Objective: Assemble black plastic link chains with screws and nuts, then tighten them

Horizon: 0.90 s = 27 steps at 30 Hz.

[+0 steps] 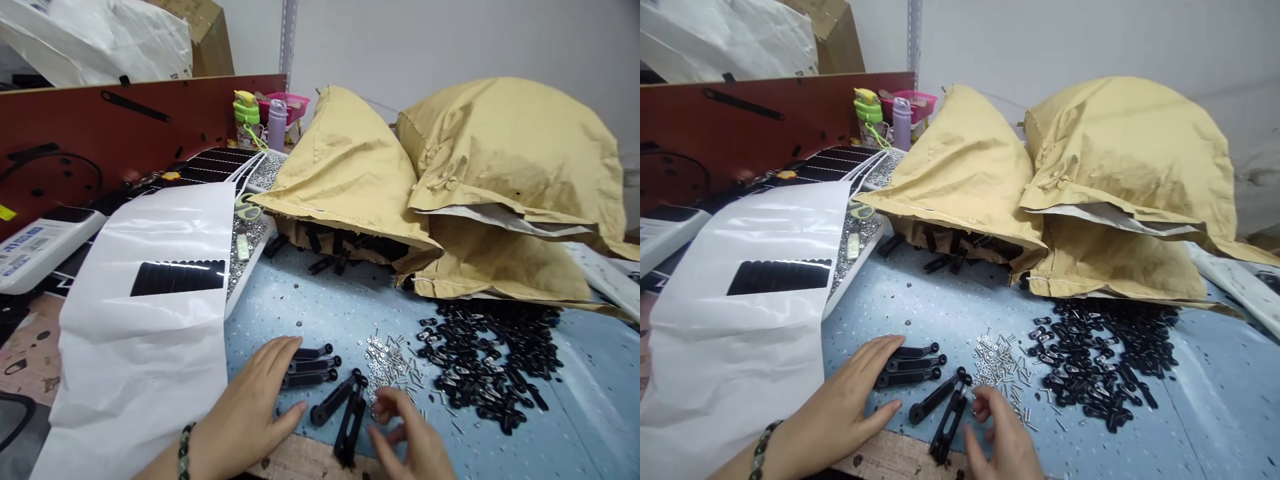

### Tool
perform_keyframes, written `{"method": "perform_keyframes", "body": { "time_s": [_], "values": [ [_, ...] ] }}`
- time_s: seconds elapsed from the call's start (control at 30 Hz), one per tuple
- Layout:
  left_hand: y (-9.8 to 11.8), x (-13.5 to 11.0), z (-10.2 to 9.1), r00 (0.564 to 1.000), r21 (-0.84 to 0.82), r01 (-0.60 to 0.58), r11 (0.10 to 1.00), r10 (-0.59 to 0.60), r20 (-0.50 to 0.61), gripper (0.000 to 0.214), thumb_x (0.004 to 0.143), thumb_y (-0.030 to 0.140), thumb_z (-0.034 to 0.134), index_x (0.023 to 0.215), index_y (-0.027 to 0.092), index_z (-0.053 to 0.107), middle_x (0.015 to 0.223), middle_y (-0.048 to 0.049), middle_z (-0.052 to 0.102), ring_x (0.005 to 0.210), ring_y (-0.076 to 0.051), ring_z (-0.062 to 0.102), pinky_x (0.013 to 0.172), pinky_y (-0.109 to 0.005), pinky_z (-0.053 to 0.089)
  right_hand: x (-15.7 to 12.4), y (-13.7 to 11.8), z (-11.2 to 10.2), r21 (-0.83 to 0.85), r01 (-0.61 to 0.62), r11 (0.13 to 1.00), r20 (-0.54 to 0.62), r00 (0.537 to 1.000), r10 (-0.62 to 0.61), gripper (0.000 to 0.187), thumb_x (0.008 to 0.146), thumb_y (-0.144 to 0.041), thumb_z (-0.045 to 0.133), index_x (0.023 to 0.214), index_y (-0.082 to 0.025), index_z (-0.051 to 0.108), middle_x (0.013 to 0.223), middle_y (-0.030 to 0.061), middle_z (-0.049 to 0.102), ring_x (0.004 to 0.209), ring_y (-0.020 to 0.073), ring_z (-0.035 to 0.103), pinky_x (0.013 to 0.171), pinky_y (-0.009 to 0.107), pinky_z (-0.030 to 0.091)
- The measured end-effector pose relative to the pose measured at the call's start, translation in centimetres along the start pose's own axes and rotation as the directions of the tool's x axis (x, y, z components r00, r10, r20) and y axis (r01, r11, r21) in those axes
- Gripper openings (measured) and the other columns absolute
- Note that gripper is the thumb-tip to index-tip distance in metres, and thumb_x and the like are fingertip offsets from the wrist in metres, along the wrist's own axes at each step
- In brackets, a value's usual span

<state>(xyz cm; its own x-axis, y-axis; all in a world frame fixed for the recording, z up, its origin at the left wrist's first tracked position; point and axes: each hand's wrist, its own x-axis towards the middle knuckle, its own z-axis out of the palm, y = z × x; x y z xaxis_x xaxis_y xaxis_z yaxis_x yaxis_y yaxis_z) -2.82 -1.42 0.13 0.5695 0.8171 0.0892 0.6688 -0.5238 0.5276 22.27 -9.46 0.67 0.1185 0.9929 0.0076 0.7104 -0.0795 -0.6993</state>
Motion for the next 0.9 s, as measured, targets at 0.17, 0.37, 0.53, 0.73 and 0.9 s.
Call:
{"method": "perform_keyframes", "body": {
  "time_s": [0.17,0.37,0.53,0.73,0.9],
  "values": [
    [1.4,-0.7,2.3,1.0,-0.005,0.014,1.0,-0.013,0.02,0.112,0.064,0.045,0.073,0.15,0.018,0.008,0.148,-0.0174,0.033,0.133,-0.04,0.032,0.1,-0.056,0.042,-2.1,0.0,5.4,0.157,-0.101,0.982,-0.068,0.991,0.113,0.016,0.09,-0.037,0.047,0.098,-0.023,0.052,0.08,0.0028,0.064,0.064,0.016,0.065,0.054,0.024,0.054],
    [2.7,-0.4,5.6,0.985,0.081,0.032,0.996,-0.018,-0.174,0.097,0.076,0.03,0.06,0.149,0.013,-0.001,0.143,-0.0206,0.038,0.13,-0.037,0.038,0.106,-0.06,0.032,0.8,-1.7,5.6,-0.212,0.29,0.933,-0.059,0.949,-0.308,0.046,0.093,-0.032,0.045,0.137,-0.021,0.04,0.134,0.0139,0.052,0.123,0.0295,0.051,0.1,0.049,0.045],
    [2.5,-0.1,6.2,0.981,0.08,-0.007,0.997,0.022,-0.193,0.091,0.074,0.012,0.047,0.149,0.013,-0.005,0.144,-0.0198,0.034,0.132,-0.033,0.034,0.107,-0.057,0.032,2.6,-2.4,6.1,-0.319,0.463,0.827,0.233,0.884,-0.405,0.068,0.093,-0.023,0.041,0.15,-0.021,0.004,0.152,0.0076,0.025,0.14,0.0278,0.024,0.11,0.055,0.031],
    [2.0,-0.3,7.0,0.978,0.094,-0.024,0.995,0.043,-0.204,0.095,0.066,0.007,0.047,0.148,0.016,0.0,0.14,-0.0187,0.039,0.13,-0.035,0.036,0.106,-0.061,0.029,2.2,-2.4,6.2,-0.211,0.549,0.809,0.311,0.822,-0.477,0.067,0.09,-0.016,0.04,0.149,-0.015,0.009,0.152,0.0094,0.021,0.14,0.0293,0.022,0.11,0.055,0.029],
    [2.5,-0.2,6.2,0.98,0.075,0.016,0.997,-0.001,-0.198,0.088,0.065,0.015,0.053,0.145,0.015,0.017,0.139,-0.0169,0.043,0.128,-0.035,0.037,0.109,-0.06,0.023,2.4,-1.6,5.7,-0.045,0.576,0.816,0.259,0.796,-0.548,0.057,0.09,-0.018,0.04,0.146,-0.02,0.029,0.148,0.0086,0.033,0.136,0.0293,0.033,0.108,0.058,0.03]
  ]
}}
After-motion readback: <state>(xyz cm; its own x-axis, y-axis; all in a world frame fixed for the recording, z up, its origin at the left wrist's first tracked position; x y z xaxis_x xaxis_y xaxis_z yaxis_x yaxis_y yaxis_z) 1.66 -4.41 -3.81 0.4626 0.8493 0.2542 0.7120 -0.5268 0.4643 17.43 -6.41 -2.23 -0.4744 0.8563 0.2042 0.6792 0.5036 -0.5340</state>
